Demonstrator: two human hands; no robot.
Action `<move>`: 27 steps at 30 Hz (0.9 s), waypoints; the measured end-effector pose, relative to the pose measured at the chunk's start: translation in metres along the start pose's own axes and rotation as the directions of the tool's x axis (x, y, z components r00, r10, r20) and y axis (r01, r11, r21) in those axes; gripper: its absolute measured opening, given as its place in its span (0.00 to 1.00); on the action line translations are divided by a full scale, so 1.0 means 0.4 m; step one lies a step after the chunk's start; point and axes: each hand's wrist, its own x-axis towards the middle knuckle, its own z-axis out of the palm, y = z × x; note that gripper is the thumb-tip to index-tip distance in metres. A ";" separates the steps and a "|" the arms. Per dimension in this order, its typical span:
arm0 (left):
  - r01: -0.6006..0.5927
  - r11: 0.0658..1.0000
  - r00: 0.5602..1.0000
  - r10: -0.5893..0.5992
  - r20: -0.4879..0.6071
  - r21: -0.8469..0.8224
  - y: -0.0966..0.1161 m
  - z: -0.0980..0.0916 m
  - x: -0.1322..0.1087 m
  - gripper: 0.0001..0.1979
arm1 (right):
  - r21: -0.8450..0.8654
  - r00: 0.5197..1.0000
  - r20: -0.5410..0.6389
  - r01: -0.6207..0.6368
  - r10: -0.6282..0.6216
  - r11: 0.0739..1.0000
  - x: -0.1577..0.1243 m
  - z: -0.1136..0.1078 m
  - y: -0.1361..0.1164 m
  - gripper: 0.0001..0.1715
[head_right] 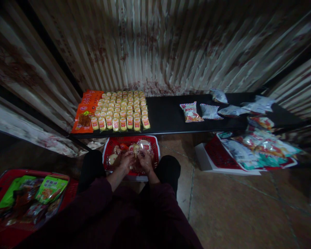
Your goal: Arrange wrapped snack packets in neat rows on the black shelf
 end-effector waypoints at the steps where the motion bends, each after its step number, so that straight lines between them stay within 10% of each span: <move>1: -0.016 1.000 1.000 0.016 0.009 -0.002 -0.002 0.000 -0.001 0.11 | -0.018 1.000 0.010 0.010 -0.010 1.000 0.000 -0.001 0.002 0.20; 27: -0.147 0.978 0.988 0.140 0.062 0.146 -0.013 0.034 0.002 0.14 | -0.192 0.999 -0.049 -0.028 0.019 0.981 0.001 -0.010 -0.004 0.30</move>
